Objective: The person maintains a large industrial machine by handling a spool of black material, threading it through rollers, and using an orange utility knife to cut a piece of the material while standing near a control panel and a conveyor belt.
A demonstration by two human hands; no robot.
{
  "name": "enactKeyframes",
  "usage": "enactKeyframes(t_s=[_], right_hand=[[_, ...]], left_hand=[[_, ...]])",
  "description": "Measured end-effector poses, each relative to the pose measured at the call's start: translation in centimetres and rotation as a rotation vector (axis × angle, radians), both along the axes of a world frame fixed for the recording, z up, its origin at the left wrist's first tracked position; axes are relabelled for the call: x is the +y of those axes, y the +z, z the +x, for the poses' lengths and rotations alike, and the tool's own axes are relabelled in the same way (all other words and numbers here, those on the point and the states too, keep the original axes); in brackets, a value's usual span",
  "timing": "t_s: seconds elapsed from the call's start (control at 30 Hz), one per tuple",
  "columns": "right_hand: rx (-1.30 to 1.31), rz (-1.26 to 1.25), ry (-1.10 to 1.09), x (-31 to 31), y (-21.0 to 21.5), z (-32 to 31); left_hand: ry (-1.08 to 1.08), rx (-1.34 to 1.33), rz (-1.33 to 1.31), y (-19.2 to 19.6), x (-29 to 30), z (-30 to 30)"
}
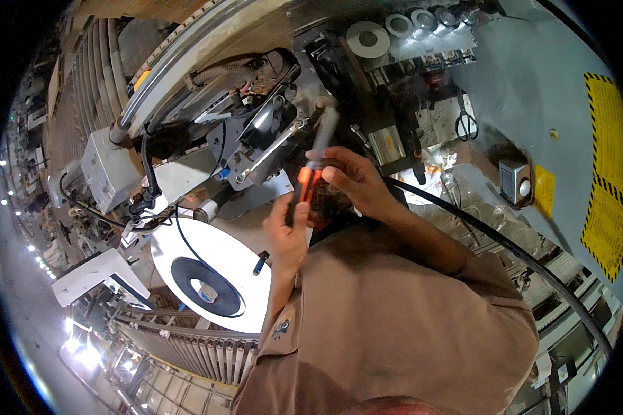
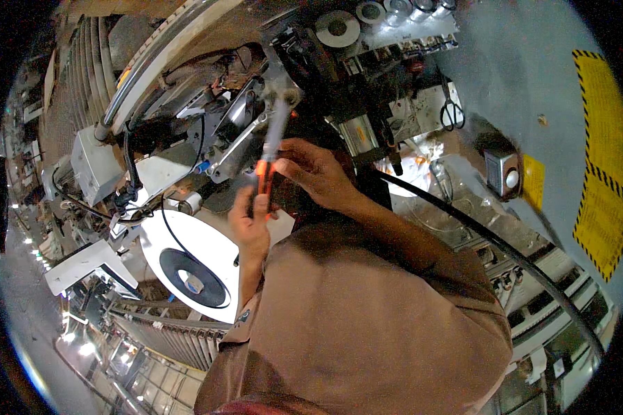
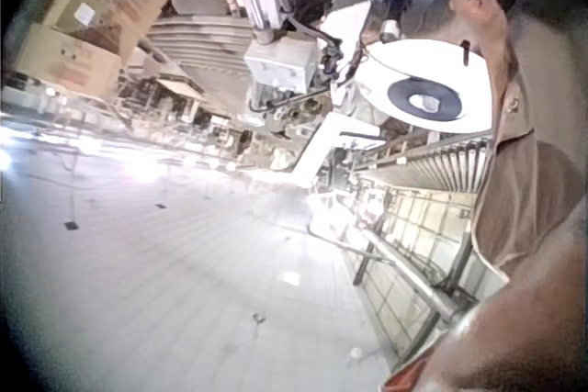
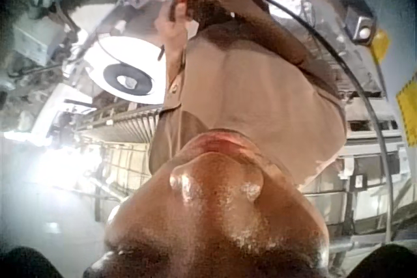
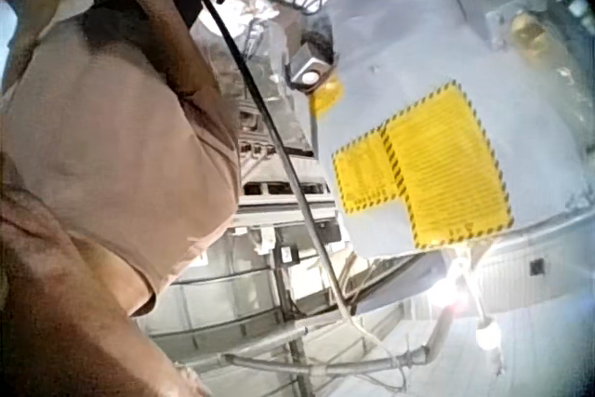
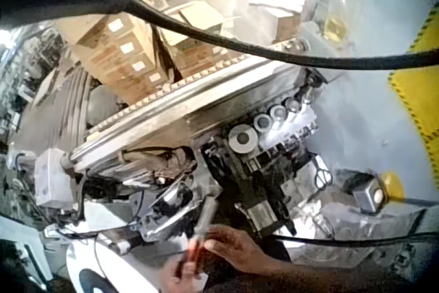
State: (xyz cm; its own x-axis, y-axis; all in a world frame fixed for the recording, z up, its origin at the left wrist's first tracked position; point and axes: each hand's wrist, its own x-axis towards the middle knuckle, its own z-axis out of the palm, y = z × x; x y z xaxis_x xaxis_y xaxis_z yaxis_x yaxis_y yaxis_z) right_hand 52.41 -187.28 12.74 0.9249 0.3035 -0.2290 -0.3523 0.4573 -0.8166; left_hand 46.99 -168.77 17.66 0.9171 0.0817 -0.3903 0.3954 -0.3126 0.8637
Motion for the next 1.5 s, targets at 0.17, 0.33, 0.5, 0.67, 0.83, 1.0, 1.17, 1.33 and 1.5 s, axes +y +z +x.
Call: enactKeyframes(t_s=[0.17, 0.33, 0.5, 0.67, 0.83, 1.0, 1.17, 1.33, 1.5], right_hand=[[0.119, -0.117, 0.075, -1.3, 0.1, 0.7], [0.044, -0.111, 0.172, -3.0, 0.0, 0.6], [0.084, -0.142, 0.035, -4.6, -1.2, 1.0], [0.215, -0.147, 0.046, -6.7, 0.0, 2.6], [-0.009, -0.323, 0.115, -7.8, 0.6, 3.9], [-0.074, -0.497, 0.222, -8.6, 0.0, 4.7], [0.213, -0.273, 0.217, -8.3, -1.3, 4.2], [0.169, -0.327, 0.113, -9.2, -3.4, 4.7], [0.143, -0.332, 0.092, -11.6, -4.0, 6.4]], left_hand=[[-0.188, 0.094, 0.106, 1.3, -3.5, 2.5], [-0.131, 0.217, -0.017, -1.7, -3.4, 2.4], [-0.120, 0.307, 0.134, -2.3, -4.8, 3.3], [-0.166, 0.324, 0.184, -1.9, -6.0, 4.2], [-0.192, 0.351, 0.199, -2.6, -5.8, 4.4], [-0.227, 0.235, 0.373, -2.8, -6.6, 5.0], [-0.155, 0.266, 0.263, -3.7, -7.4, 4.6], [-0.264, 0.286, 0.254, -2.5, -8.5, 6.0], [-0.342, 0.229, 0.286, -2.2, -10.0, 7.2]])
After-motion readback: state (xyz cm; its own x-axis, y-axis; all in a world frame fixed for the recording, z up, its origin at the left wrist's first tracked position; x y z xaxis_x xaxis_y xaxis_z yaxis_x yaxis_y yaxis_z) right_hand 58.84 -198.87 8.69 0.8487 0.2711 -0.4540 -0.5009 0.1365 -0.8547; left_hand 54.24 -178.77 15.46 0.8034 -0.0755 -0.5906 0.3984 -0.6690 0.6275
